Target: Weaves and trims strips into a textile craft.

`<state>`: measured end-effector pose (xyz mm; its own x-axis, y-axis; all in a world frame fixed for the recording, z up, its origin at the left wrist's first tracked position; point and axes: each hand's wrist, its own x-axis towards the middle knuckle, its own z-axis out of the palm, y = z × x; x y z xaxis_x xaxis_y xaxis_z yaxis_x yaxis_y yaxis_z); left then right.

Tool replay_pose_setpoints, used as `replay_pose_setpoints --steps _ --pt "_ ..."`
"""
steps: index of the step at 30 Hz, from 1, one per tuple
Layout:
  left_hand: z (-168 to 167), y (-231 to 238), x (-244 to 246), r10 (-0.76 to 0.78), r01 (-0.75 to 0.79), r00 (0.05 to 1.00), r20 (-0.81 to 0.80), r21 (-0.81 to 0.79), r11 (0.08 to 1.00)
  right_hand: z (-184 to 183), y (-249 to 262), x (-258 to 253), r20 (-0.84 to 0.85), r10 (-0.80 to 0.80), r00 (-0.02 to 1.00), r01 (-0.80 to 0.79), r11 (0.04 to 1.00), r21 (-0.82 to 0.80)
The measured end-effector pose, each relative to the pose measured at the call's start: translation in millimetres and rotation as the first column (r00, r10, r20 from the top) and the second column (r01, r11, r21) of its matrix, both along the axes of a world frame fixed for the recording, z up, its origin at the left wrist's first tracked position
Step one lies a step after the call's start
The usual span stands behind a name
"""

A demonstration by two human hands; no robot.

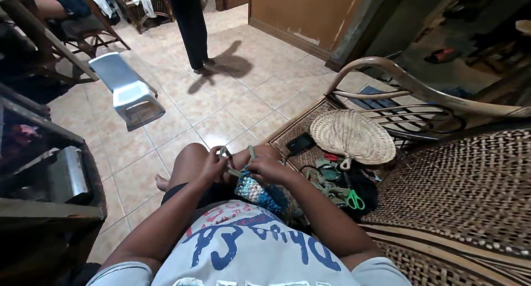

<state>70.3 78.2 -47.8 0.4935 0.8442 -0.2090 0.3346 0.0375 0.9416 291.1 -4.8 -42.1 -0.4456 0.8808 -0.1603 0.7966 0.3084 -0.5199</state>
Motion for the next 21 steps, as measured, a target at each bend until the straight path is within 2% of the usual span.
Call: replay_pose_setpoints --steps 3,7,9,11,13,15,18,21 --pt "-9 6 -1 -0.018 0.021 0.999 -0.036 0.083 0.996 -5 -2 0 0.018 -0.003 1.000 0.003 1.000 -0.002" --pt "-9 10 -5 0.000 0.084 0.964 -0.265 0.305 0.949 -7 -5 -7 0.059 -0.015 0.998 0.014 1.000 0.026" --pt "-6 9 -4 0.006 0.154 0.901 -0.434 0.332 0.931 -7 -5 -8 0.064 -0.016 0.998 0.014 0.999 0.032" --pt "1 3 -2 0.034 0.219 0.798 -0.602 0.342 0.914 -8 -6 -7 0.064 -0.020 0.998 0.018 0.999 0.036" --pt "9 -6 -1 0.023 0.307 0.795 -0.606 0.436 0.846 -8 -5 -7 0.055 -0.034 0.998 0.032 0.999 0.036" --pt "15 -15 4 -0.119 0.432 0.828 -0.548 0.489 0.758 -8 -6 -7 0.027 -0.061 0.998 0.059 0.997 0.039" --pt "10 -25 17 -0.402 0.572 0.801 -0.443 0.371 0.732 -8 -5 -6 -0.018 -0.086 0.996 0.086 0.996 0.020" --pt "6 -29 22 -0.419 0.590 0.775 -0.473 0.306 0.747 -7 -5 -4 -0.026 -0.066 0.998 0.066 0.997 0.029"
